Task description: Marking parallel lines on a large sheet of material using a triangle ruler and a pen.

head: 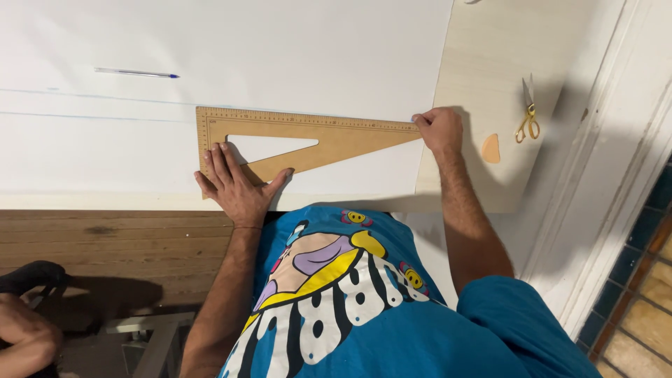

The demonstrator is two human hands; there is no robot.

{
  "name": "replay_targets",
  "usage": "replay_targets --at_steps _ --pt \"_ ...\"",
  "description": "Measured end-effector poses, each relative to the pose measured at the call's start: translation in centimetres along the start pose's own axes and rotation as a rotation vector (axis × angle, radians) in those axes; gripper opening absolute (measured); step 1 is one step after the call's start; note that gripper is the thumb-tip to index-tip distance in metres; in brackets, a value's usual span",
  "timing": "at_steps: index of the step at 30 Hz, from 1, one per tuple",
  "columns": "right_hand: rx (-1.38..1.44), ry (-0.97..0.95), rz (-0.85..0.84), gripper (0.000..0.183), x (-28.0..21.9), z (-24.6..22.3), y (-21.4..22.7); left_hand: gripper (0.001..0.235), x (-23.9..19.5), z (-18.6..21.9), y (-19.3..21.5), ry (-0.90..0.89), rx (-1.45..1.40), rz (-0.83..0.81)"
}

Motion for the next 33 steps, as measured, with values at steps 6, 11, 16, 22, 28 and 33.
replay_targets --at_steps 6,11,16,22,28,33 --pt "-0.053 -0.021 -0.05 0.016 0.4 -0.4 -0.6 0.129 0.2 0.1 0.1 0.01 -0.01 -0.002" --pt "-0.034 -0.022 -0.09 0.017 0.7 -1.0 -0.7 0.129 0.0 0.0 -0.1 0.007 -0.019 0.001" --pt "0.022 -0.049 -0.096 0.025 1.2 -1.6 0.5 0.129 -0.1 0.0 0.0 0.006 -0.005 0.007" --pt "0.021 0.105 -0.201 0.026 1.4 0.2 2.5 0.129 0.0 -0.2 -0.1 0.025 -0.008 0.001" --pt "-0.171 0.355 -0.225 0.012 -0.1 -2.8 4.4 0.13 -0.1 -0.3 -0.4 0.04 -0.027 -0.024" --pt "-0.265 0.49 -0.159 0.01 1.0 -1.9 2.6 0.128 0.0 -0.2 -0.2 0.035 -0.017 -0.023"
Point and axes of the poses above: each hand's wrist, its own x-axis towards the middle knuckle, its own y-axis out of the back of the hand, z = x × y, the point moved 10 cm from there along x, towards the middle knuckle, and after that the axes turned 5 degrees about -x, right-handed, at the moved point
